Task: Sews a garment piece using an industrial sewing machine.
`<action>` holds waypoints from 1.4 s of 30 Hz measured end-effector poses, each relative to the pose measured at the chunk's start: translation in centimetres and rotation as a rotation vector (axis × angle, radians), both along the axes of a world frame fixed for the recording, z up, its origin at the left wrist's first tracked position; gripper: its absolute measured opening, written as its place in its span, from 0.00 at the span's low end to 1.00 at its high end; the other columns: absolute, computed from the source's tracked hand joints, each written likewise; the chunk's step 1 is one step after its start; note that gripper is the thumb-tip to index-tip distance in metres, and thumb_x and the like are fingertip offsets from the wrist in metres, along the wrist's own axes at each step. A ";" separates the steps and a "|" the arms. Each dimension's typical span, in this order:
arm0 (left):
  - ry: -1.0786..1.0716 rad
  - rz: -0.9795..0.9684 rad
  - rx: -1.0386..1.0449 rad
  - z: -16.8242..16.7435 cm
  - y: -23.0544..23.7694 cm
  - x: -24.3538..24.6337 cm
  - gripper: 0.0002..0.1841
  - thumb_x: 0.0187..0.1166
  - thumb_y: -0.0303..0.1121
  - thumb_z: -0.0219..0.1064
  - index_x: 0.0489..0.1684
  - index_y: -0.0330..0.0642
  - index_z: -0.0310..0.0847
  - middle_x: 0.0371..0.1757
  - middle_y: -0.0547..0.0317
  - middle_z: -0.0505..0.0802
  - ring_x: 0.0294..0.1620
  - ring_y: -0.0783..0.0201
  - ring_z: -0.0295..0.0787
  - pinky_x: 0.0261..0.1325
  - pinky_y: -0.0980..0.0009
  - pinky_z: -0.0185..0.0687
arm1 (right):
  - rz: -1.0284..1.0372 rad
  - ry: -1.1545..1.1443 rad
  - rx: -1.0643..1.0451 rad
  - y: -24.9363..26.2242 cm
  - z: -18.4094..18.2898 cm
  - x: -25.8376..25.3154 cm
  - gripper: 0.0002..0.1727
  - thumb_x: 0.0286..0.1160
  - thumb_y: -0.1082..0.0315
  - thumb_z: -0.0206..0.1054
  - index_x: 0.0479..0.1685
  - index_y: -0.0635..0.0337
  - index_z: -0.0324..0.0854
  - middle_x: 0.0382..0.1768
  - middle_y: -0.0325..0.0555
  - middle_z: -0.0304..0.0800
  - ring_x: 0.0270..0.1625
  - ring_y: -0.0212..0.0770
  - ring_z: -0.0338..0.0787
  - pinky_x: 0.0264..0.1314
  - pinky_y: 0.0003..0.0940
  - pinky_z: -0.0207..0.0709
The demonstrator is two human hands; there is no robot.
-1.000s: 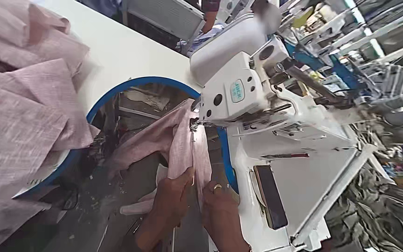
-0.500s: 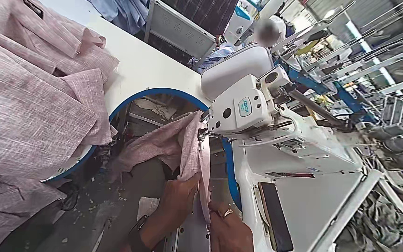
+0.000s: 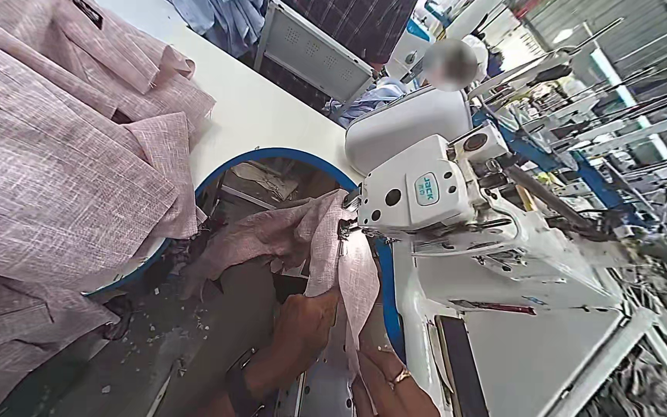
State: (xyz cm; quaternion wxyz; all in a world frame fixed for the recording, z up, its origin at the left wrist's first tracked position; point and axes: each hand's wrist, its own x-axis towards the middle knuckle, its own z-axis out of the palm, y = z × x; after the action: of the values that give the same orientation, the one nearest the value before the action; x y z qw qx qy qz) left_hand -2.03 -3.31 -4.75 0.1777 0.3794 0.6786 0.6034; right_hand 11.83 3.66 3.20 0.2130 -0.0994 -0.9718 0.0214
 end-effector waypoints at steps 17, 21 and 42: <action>0.394 0.377 0.119 -1.9 1.1 2.2 0.13 0.76 0.29 0.61 0.23 0.40 0.90 0.12 0.62 0.78 0.15 0.65 0.76 0.21 0.74 0.71 | 0.028 0.366 0.076 3.7 -5.6 -4.5 0.10 0.75 0.70 0.67 0.25 0.56 0.87 0.37 0.47 0.96 0.44 0.32 0.93 0.50 0.16 0.82; 0.548 0.450 0.104 -1.5 3.2 0.3 0.12 0.74 0.28 0.62 0.28 0.39 0.94 0.12 0.61 0.77 0.14 0.64 0.74 0.20 0.72 0.68 | 0.002 0.422 -0.024 4.9 -6.0 -6.0 0.11 0.74 0.71 0.66 0.23 0.59 0.88 0.38 0.48 0.98 0.47 0.33 0.95 0.54 0.17 0.82; -0.991 -0.220 0.290 -2.0 16.2 -15.4 0.20 0.95 0.44 0.46 0.64 0.40 0.77 0.42 0.60 0.89 0.39 0.71 0.87 0.45 0.71 0.85 | -0.164 0.241 -0.013 5.0 -6.7 -9.0 0.16 0.69 0.65 0.57 0.33 0.60 0.92 0.61 0.57 0.92 0.66 0.55 0.90 0.65 0.38 0.83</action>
State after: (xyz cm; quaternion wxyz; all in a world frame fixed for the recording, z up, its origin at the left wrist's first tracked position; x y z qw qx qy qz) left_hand -17.43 12.87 -6.80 0.4850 0.1385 0.3789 0.7759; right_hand 2.80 8.63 -3.47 0.3284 -0.1766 -0.9276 0.0218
